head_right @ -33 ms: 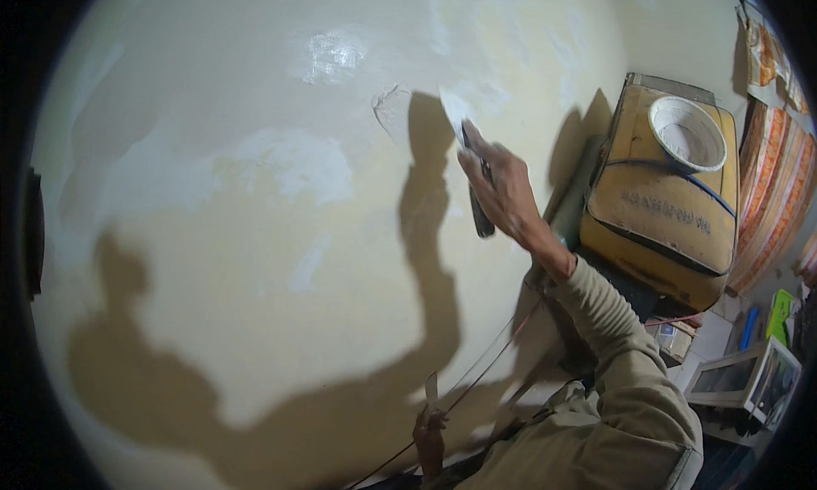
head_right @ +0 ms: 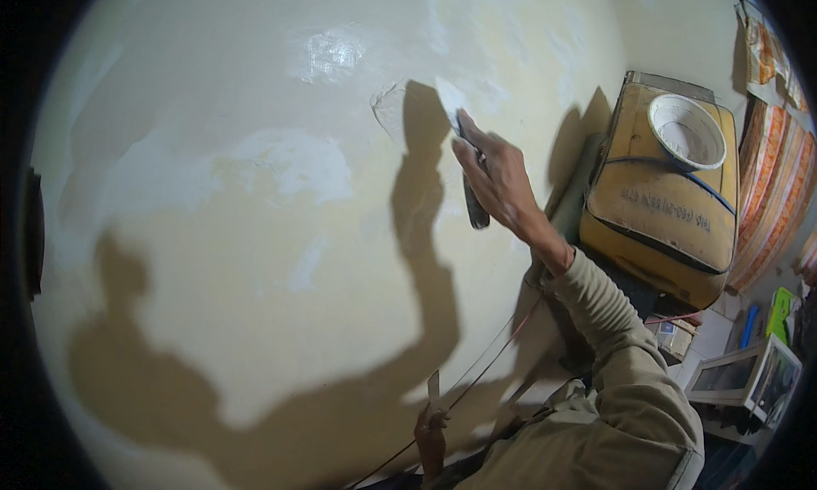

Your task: The person scoops white wall compound from a container and applies it to a wall using a putty knife, smoothing the surface in repeated strokes.

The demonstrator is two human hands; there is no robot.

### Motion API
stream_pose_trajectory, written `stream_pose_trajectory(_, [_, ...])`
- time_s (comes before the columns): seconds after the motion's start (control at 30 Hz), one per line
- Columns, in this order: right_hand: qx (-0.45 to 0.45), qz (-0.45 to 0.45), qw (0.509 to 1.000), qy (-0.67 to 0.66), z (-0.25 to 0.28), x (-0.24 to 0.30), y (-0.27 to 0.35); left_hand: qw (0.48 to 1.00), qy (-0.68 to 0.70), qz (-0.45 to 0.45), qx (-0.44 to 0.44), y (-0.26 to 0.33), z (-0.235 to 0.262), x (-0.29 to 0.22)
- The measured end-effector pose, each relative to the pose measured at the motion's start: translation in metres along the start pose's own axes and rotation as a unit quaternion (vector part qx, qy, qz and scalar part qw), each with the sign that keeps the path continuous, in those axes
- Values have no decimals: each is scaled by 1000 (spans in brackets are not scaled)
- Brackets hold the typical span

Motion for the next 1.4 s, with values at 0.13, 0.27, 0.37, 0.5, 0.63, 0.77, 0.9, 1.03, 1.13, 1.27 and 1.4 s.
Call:
stream_pose_trajectory(0.13, [36, -10, 999, 4, -11, 27, -24, 1000, -5, -6, 13, 1, -11, -1])
stream_pose_trajectory(0.27, [106, 18, 994, -5, -29, 62, -2, 1000, 10, 18, 3, 4, -17, -8])
stream_pose_trajectory(0.37, [115, 111, 987, -3, -27, 75, 28, 999, -27, 25, 34, 2, -16, 1])
stream_pose_trajectory(0.5, [127, 116, 984, 45, -11, 63, 27, 1000, -18, 18, 11, 5, -15, 5])
stream_pose_trajectory(0.63, [7, 230, 962, 144, -11, 35, -44, 999, -11, 36, 4, 9, -12, 10])
stream_pose_trajectory(0.77, [-88, 368, 898, 224, -5, 1, -107, 999, -10, 36, 14, 7, -10, 10])
stream_pose_trajectory(0.9, [-21, 275, 935, 222, 9, -29, -110, 999, 14, 33, -14, 15, -2, 31])
stream_pose_trajectory(1.03, [-35, 136, 982, 130, 16, -32, -93, 999, 14, 38, -20, 13, -6, 30])
stream_pose_trajectory(1.13, [-13, 98, 995, 29, 16, 19, -92, 999, -21, 25, 24, 7, -8, 21])
stream_pose_trajectory(1.27, [58, 136, 989, 19, -3, 60, -70, 998, -23, 29, 42, 2, -23, 1])
stream_pose_trajectory(1.4, [141, 179, 971, 69, -12, 81, -18, 999, -9, 43, 21, 10, -15, 28])
Point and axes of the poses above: each hand's wrist, its own y-axis away from the middle knuckle, its own z-axis out of the back of the hand, x = y × z, the point moved 6 cm from there along -y, towards the middle knuckle, and after that the axes turned 7 degrees about y, right-handed, at the moved point
